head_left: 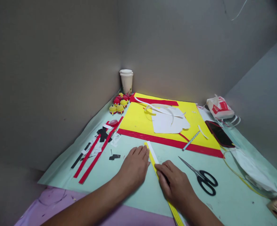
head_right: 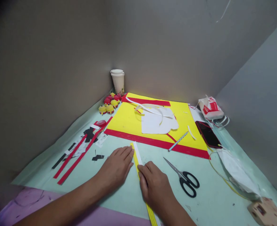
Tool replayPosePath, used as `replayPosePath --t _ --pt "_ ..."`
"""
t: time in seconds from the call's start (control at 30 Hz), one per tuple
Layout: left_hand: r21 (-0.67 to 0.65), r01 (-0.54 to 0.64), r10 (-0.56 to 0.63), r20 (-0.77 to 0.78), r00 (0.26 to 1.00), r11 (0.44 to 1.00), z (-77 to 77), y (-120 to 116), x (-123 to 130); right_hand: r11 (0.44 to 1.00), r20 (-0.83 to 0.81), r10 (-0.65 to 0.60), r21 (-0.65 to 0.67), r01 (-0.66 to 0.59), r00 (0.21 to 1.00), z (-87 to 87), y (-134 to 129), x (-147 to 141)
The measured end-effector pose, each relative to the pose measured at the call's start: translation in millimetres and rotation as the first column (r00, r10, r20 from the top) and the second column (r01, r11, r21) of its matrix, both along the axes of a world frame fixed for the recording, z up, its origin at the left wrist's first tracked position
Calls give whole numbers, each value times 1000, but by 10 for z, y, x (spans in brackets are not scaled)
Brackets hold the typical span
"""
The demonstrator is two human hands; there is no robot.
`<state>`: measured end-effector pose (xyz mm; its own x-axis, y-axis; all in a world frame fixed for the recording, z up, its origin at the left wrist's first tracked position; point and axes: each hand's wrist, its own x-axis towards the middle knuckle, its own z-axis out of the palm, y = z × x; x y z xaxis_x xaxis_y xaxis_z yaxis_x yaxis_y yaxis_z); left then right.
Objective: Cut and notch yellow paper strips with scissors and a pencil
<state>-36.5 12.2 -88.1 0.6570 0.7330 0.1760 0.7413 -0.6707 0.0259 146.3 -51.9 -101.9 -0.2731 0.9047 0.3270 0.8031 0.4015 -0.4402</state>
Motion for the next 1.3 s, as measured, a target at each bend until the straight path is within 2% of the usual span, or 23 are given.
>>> replayPosePath --t 0.37,0.73,1.1,1.17,1.3 --pt "-30 15 -14 45 999 999 22 20 -7 1000 63 -11 22 10 998 20 -6 22" --pt "-36 14 -13 39 999 999 4 32 -10 997 232 -68 36 62 970 128 -93 -29" --pt "-9 -27 27 -16 1000 1000 37 33 4 985 234 -159 100 139 959 118 -99 -138" --pt "-6 -24 24 -15 1000 1000 34 39 0 987 225 -147 96 129 963 137 -100 -148" --pt "-3 -26 26 -27 999 1000 29 34 -2 992 181 -54 118 33 982 122 -112 -126"
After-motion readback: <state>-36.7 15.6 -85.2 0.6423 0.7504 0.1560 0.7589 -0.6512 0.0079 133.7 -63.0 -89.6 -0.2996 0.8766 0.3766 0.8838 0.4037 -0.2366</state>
